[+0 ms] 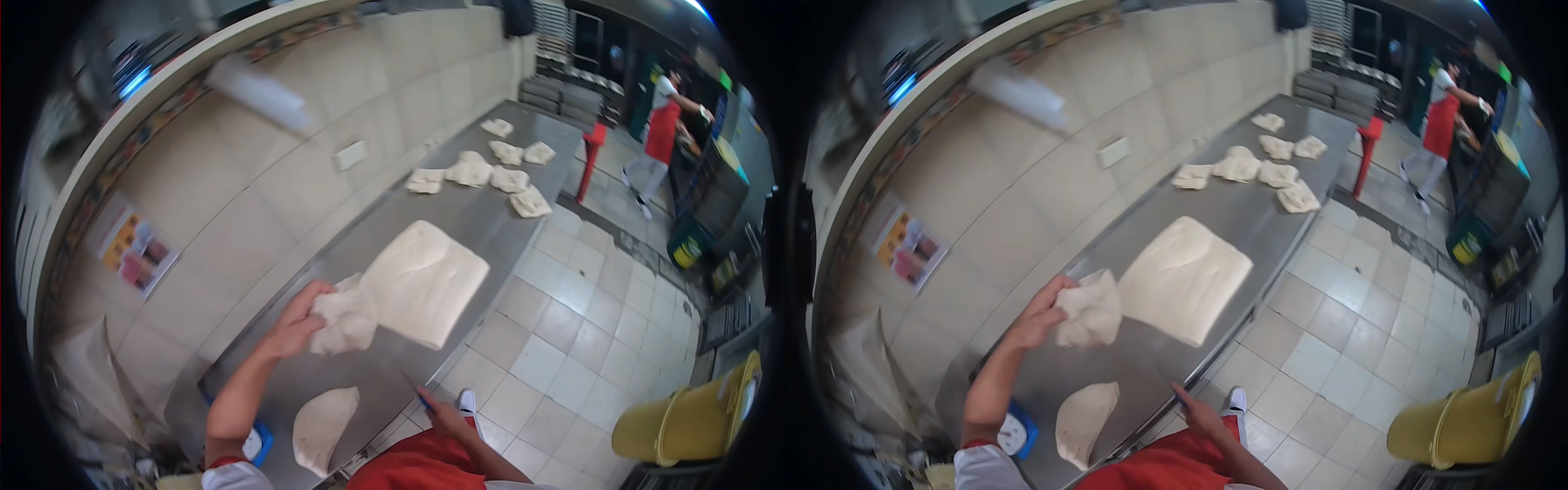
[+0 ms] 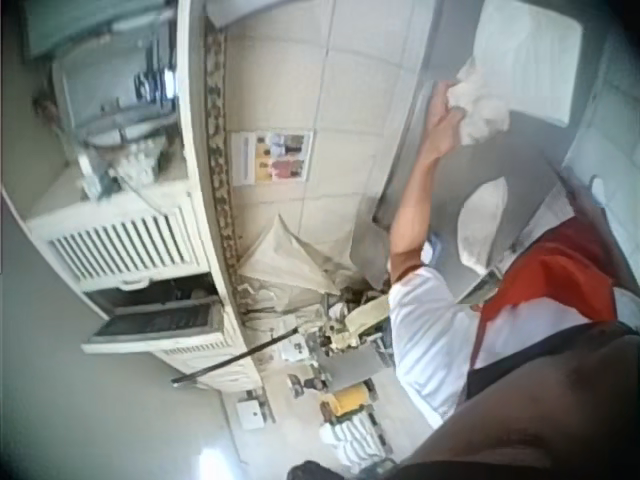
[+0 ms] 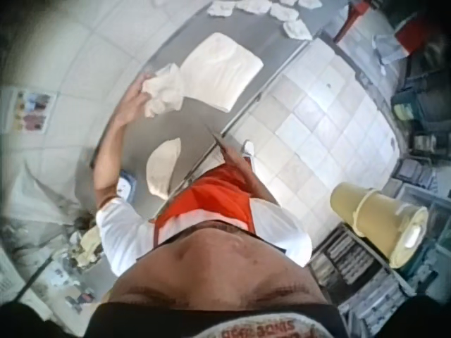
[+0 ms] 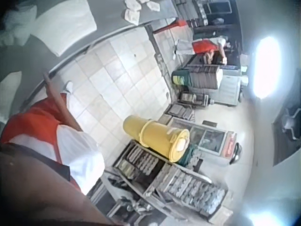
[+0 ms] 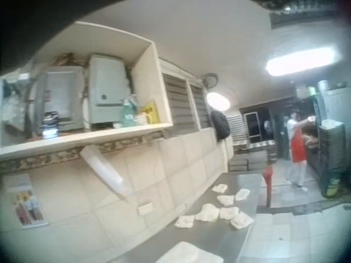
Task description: The person portions large sheets of dough using a blade, weighs the pieces on a scale, and rolls them into long cylinders on a metal table.
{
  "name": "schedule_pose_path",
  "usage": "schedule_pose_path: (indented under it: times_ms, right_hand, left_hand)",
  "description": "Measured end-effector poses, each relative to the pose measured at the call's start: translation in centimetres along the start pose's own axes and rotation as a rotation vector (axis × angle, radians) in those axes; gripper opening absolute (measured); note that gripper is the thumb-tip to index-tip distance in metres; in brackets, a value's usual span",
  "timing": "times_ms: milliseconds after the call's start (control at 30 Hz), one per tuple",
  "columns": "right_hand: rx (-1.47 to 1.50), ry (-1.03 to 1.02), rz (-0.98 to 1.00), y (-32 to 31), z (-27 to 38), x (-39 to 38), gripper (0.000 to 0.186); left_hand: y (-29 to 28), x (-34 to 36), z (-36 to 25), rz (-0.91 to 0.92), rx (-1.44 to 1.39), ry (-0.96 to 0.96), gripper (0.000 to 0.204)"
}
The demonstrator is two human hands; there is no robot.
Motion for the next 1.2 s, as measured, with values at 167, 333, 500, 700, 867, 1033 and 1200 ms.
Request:
schedule_pose_path:
  times_ms: [167,333,500,700,867,1033,1200]
  right_hand:
    - [0.000,0.157,-0.417,-14.4,-12.6,-4.6,0.072]
    - [0.186,0.600,-0.640,-20.0,-21.3,-14.4,0.071]
    - [0.243,0.698,-0.735,-16.4,-23.9,-19.6,0.074]
    - [0.456,0.859,-0.546,-14.5,-22.8,-17.1,0.072]
    - [0.479,0.411,-0.692,-20.3,-19.7,-7.5,0.071]
    - [0.344,0.233,-0.516,-24.2,-18.4,-1.4,0.070]
    - [0.208,0.140,-0.502,-25.9,-22.3,3.0,0.077]
  left_hand:
    - [13.1,23.9,0.2,0.094,-0.060,0.081,0.042]
    - [22.4,45.5,11.0,0.081,-0.586,-0.056,0.041]
    - [25.3,53.1,30.1,-0.246,0.117,-0.178,0.039]
    - [23.8,54.4,32.3,0.131,0.692,-0.226,0.071]
    - [12.0,52.7,13.3,-0.094,0.999,0.112,0.072]
    - [-14.5,36.4,-7.3,-1.126,1.420,0.334,0.066]
    - [-31.7,16.0,-9.2,-1.474,1.324,0.073,0.069]
Point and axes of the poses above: each hand's wrist, its own x-axis towards the middle knuckle, its own y-axis out of the palm, z = x × y, the point moved 9 cm from there along x, towards the middle knuckle, and after that the axes turned 7 degrees about -x, right-handed, at the moved point
